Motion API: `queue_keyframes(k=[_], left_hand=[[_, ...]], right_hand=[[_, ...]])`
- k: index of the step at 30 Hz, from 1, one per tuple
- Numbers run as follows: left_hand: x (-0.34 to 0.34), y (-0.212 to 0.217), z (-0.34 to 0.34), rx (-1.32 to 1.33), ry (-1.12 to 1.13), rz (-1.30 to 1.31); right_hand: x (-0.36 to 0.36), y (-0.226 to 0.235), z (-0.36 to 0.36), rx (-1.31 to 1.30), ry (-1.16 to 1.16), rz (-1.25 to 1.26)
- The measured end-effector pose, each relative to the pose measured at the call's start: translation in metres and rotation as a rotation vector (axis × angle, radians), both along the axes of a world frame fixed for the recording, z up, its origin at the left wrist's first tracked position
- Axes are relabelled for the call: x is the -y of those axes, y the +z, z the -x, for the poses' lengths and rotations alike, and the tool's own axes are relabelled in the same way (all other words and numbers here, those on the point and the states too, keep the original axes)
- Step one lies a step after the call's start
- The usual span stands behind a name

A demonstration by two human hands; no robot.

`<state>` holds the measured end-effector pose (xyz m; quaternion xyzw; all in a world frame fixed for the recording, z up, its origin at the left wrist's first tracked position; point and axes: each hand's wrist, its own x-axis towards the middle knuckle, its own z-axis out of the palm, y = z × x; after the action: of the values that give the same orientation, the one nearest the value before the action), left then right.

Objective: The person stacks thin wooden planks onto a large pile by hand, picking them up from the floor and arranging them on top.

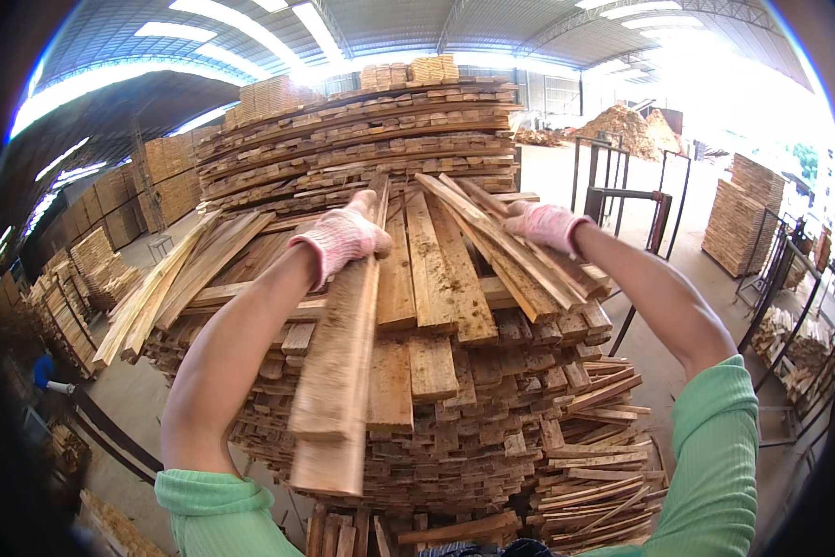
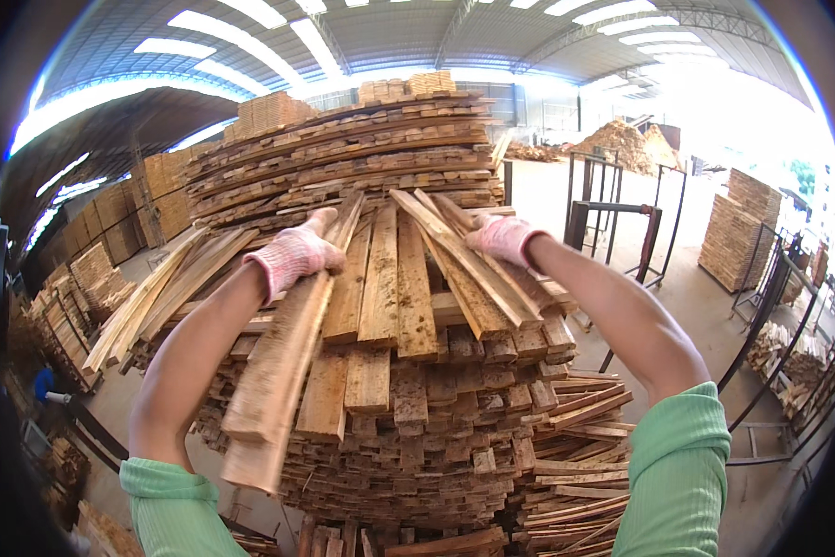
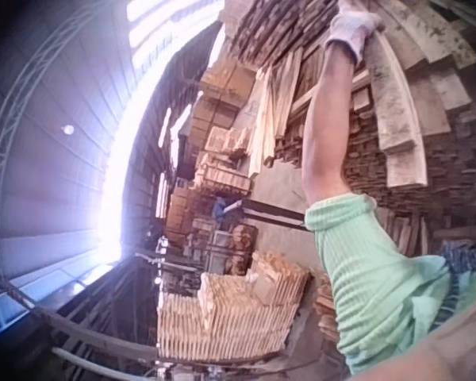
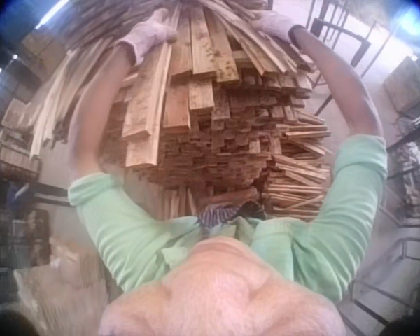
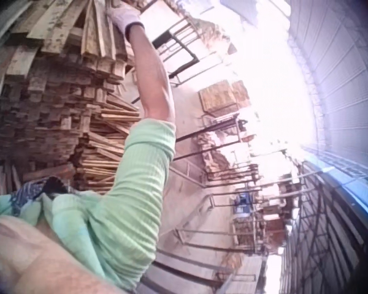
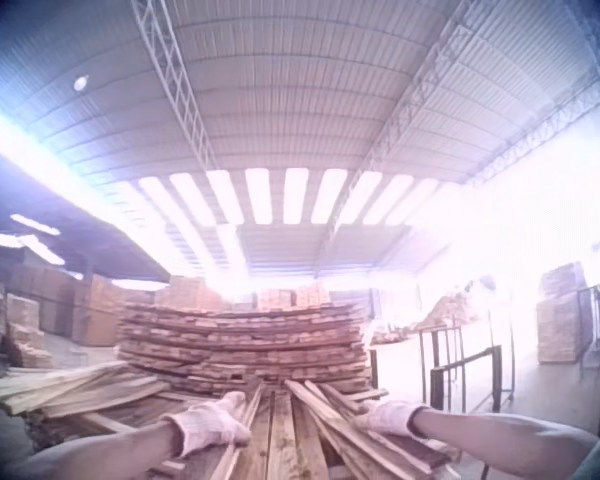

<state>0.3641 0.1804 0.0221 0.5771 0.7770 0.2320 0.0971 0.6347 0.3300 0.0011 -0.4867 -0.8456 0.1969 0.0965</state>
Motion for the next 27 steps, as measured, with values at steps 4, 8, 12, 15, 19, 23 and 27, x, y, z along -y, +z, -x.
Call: queue_keyframes(k=[4,8,12,15,19,23,27], left_hand=[[0.015,0.002,0.026,0.061,-0.035,-0.178],[0.028,0.007,0.052,0.238,0.011,-0.148],[0.019,-0.002,0.080,0.193,0.007,-0.199],[0.015,-0.006,0.084,0.323,-0.030,-0.177],[0.000,-0.018,0.059,-0.445,0.004,0.326],[0.001,-0.001,0.055,-0.541,-0.014,0.375],[0.008,0.038,-0.016,-0.530,-0.032,-0.011]], right_hand=[[-0.023,0.018,-0.002,-0.009,0.059,-0.140],[0.030,0.018,0.029,0.278,0.116,-0.162],[0.037,0.014,0.035,0.331,0.053,-0.225],[0.034,0.008,0.034,0.224,0.082,-0.218],[0.046,0.013,0.036,0.190,0.083,-0.204],[0.047,0.012,0.039,0.175,0.053,-0.154],[0.030,0.005,0.033,0.269,-0.046,-0.242]])
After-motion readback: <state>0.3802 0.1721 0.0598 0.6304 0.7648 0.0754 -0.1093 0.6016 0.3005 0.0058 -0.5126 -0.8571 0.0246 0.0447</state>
